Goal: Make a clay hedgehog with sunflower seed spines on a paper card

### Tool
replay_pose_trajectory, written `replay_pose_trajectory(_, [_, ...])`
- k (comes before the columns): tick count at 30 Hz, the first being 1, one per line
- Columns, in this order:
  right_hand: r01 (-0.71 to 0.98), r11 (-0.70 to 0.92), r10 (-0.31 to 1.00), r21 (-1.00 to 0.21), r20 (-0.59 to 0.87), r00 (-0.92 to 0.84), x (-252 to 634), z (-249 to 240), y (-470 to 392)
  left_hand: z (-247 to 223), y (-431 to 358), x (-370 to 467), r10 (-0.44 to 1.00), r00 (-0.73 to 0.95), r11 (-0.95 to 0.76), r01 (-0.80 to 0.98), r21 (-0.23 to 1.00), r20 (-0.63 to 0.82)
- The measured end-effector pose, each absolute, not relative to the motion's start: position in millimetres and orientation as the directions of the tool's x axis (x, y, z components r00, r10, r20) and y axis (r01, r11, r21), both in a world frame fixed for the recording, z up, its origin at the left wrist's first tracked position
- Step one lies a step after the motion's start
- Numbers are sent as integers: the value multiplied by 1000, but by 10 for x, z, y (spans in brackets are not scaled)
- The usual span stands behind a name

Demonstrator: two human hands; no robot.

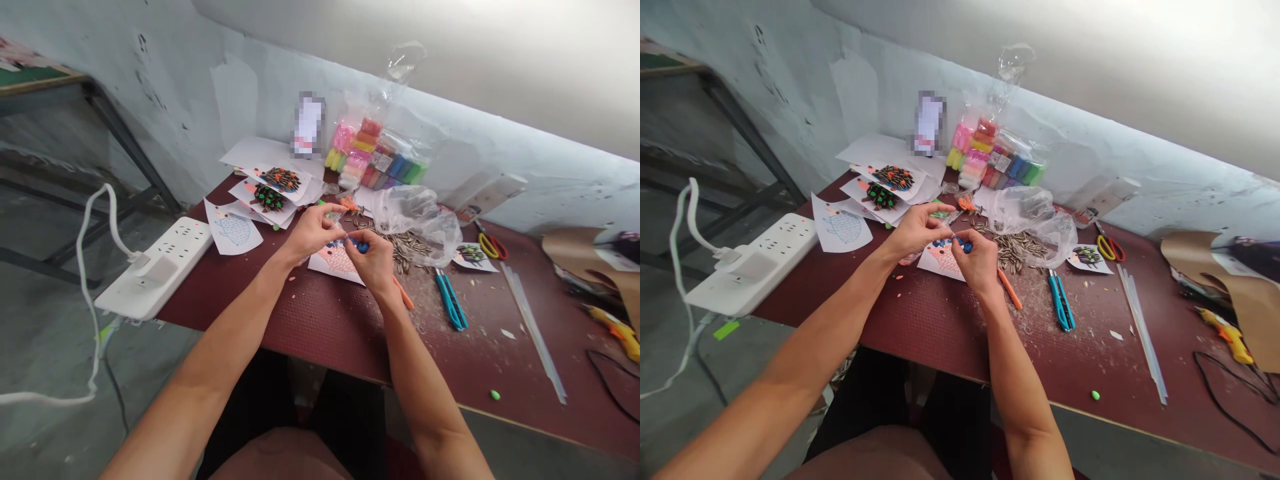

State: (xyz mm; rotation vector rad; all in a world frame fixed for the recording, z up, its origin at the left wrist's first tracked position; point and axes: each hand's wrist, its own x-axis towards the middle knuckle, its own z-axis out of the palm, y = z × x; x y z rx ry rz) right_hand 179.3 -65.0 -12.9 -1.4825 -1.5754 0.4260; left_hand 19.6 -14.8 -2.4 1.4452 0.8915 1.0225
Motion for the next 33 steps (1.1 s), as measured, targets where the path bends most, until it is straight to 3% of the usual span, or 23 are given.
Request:
replay_pose_trajectory(4, [698,200,896,-688,416,153,1734,-142,-674,-35,-143,221,936,331,-142,46,989,119])
replay_pose_trajectory(7, [671,199,880,-714,431,198,1761,-138,-663,-43,-128,207,922,363,-154,17,988,138])
replay_pose_trajectory(11, [437,172,885,-883,333,324,1882,-127,-599,-15,-99,150,923,351,-140,-83,987,160])
replay_pose_trajectory(14, [193,156,947,-969,202,251,1907,-123,-563,12,-92,132,928,337,-122,-125,985,157])
replay_pose_trajectory(17, [113,120,979,-986,136,154,1870,-124,-566,13,-100,151,932,325,-120,-145,982,162])
replay_pose_trajectory(22, [129,79,994,-988,87,64,1853,-137,-589,-15,-102,180,934,311,-139,-142,980,177])
replay_pose_trajectory(33, [250,89,990,-964,113,81,1870,-140,-597,-23,-114,198,918,352,-143,-133,981,181])
